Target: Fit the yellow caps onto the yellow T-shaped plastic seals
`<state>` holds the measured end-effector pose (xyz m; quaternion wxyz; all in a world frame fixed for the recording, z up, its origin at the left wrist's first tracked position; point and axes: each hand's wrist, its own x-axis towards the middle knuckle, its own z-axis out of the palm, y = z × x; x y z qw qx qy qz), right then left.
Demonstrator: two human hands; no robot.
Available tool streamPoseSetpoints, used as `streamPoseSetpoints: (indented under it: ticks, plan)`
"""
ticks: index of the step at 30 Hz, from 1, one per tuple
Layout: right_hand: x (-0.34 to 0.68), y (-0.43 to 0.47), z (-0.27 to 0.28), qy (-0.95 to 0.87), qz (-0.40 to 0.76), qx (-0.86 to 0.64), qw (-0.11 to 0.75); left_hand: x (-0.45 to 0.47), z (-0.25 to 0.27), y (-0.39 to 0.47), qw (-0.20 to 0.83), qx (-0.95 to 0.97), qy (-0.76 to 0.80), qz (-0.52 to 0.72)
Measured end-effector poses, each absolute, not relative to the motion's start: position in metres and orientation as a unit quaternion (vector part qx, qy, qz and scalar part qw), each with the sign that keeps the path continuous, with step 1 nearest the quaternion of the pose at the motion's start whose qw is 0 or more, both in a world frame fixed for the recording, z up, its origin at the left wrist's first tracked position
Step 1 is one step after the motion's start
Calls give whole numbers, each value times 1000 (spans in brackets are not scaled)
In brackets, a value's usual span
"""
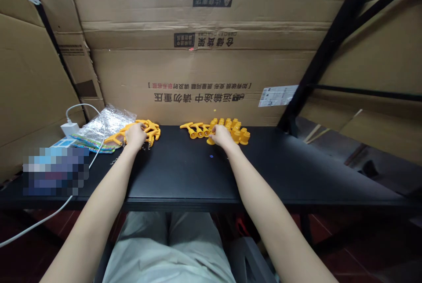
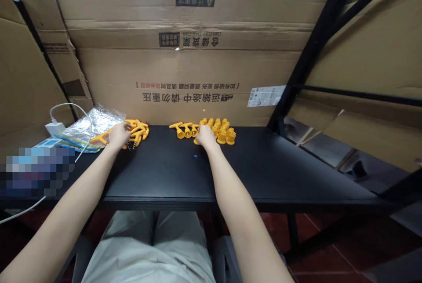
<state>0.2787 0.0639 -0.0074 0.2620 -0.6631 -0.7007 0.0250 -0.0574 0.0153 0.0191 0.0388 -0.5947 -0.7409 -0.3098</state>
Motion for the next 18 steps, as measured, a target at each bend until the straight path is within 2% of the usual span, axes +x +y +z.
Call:
streamPoseSetpoints:
  ticks: [9, 15, 18]
  plan:
    - [234, 43, -9, -772, 165, -537, 297, -63, 26, 9, -10, -566, -777, -276]
    - [224, 33, -10, -789, 225, -517, 246, -75, 33, 9, 11, -557, -809, -190]
    - [223, 30, -8, -788, 223, -520, 243, -91, 25, 16, -10, -566, -810, -150]
